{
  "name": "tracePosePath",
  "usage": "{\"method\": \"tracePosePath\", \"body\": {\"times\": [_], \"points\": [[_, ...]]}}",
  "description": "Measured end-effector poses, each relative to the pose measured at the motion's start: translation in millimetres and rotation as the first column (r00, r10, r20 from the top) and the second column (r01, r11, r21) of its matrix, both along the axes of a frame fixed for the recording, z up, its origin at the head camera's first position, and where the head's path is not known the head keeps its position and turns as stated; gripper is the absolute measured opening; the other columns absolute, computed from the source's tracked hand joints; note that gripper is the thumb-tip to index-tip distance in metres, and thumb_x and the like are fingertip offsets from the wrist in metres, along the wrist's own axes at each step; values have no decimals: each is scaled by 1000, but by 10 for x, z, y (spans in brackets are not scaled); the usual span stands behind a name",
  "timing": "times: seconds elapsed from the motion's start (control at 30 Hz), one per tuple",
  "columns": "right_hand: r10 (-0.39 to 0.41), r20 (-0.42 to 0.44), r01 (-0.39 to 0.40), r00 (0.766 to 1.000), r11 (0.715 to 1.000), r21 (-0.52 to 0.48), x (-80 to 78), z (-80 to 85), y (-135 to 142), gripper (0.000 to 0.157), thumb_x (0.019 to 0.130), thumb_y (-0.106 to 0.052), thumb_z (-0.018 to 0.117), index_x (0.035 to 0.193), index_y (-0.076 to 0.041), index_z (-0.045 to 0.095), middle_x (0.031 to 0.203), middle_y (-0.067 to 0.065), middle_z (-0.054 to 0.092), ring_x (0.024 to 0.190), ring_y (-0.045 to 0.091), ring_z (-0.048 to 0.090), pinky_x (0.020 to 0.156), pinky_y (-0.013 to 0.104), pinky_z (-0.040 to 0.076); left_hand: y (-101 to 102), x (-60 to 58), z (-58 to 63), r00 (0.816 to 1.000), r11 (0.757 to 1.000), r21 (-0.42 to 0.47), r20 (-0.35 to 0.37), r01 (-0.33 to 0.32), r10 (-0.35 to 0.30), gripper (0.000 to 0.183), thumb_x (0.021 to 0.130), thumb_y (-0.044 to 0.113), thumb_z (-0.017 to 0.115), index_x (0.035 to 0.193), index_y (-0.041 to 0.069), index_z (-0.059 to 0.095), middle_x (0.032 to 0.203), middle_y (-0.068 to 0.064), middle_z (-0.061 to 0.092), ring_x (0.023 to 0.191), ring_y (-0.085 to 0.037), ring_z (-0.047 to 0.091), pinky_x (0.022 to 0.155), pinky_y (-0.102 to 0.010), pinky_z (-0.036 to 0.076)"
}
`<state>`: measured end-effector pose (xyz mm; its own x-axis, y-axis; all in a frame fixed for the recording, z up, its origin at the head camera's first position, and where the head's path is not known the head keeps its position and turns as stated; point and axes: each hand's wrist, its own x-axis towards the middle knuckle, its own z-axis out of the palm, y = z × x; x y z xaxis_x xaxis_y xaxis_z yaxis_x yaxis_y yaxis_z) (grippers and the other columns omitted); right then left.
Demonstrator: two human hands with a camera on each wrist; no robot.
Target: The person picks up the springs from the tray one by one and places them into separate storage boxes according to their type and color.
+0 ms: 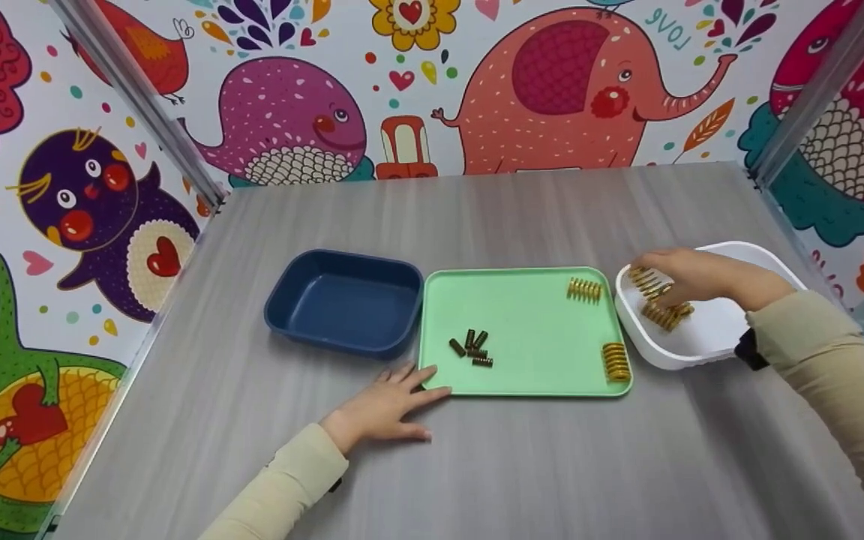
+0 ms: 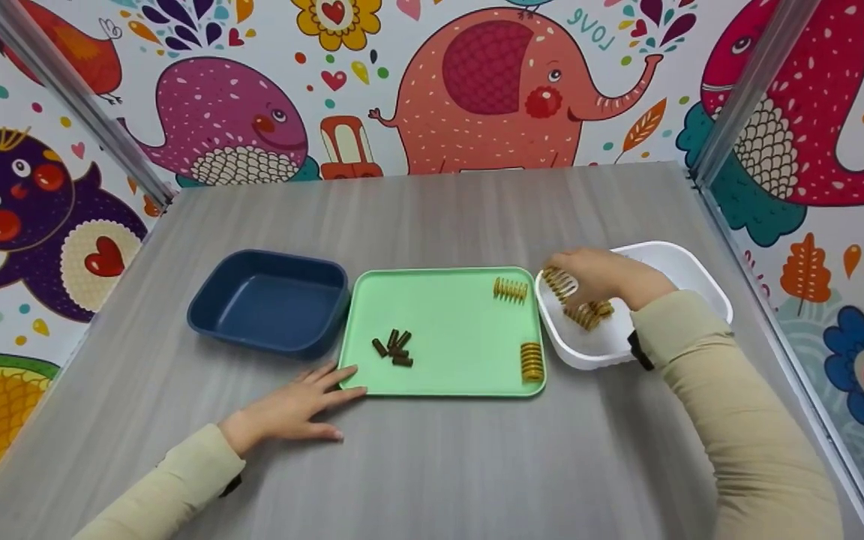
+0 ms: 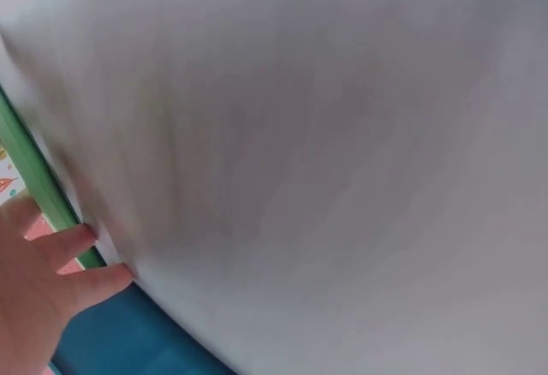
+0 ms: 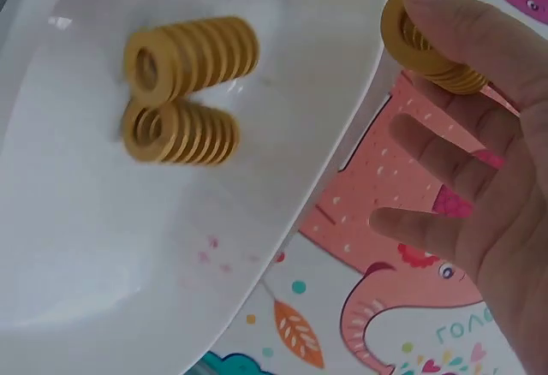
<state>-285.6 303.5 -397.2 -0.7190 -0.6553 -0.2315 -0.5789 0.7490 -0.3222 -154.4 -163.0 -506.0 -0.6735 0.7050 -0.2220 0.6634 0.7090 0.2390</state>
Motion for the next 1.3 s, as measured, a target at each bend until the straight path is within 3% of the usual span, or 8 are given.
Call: {"method": "tracePosePath", "body": {"times": [0.1, 0.27, 0.5, 0.8, 0.97, 1.3], "points": [[-38, 36, 38, 999, 999, -1, -10, -2, 121, 57, 75, -8, 74, 125, -1, 49, 122, 18, 54, 112, 36, 50, 90, 54, 41, 1, 3, 0, 1000, 1000, -2, 4, -5, 5, 69, 84, 58, 50, 144, 35, 26, 152, -7, 18, 135, -43, 18, 100, -61, 25], [-32, 19, 32, 999, 999, 1, -47, -67, 325, 53, 74, -6, 74, 121, 1, 52, 119, 18, 56, 111, 38, 50, 91, 54, 41, 3, 4, -4, 1000, 1000, -10, -1, -5, 5, 70, 84, 59, 50, 144, 35, 26, 152, -8, 18, 135, -43, 18, 101, -60, 24], [-102, 34, 100, 994, 993, 64, -102, -164, 576, 58, 71, -6, 76, 123, 3, 50, 120, 22, 55, 112, 42, 48, 90, 58, 39, 2, -1, -8, 1000, 1000, -14, -13, -1, 1, 69, 84, 59, 49, 144, 35, 25, 152, -7, 18, 135, -43, 19, 101, -61, 25], [-60, -3, 59, 998, 987, 148, -193, -320, 707, 52, 67, -4, 78, 112, 5, 54, 106, 18, 60, 99, 36, 56, 85, 53, 44, -17, 3, -45, 1000, 999, 33, -16, 12, -11, 68, 84, 58, 51, 144, 33, 29, 151, -9, 21, 133, -45, 21, 98, -62, 28], [-67, 37, 59, 997, 981, 183, -199, -410, 731, 54, 66, -3, 78, 113, 6, 53, 110, 24, 57, 102, 40, 53, 85, 54, 42, -11, 5, -47, 1000, 999, 32, -9, 2, -2, 68, 84, 57, 51, 144, 33, 28, 151, -9, 20, 134, -45, 19, 100, -62, 25], [-148, 161, 124, 976, 981, 152, -129, -522, 735, 55, 72, 3, 72, 122, 4, 50, 122, 29, 49, 108, 44, 47, 88, 59, 40, -11, 4, -56, 999, 1000, 20, -34, 7, -7, 68, 84, 58, 51, 144, 34, 28, 151, -9, 21, 133, -45, 22, 98, -62, 28]]}}
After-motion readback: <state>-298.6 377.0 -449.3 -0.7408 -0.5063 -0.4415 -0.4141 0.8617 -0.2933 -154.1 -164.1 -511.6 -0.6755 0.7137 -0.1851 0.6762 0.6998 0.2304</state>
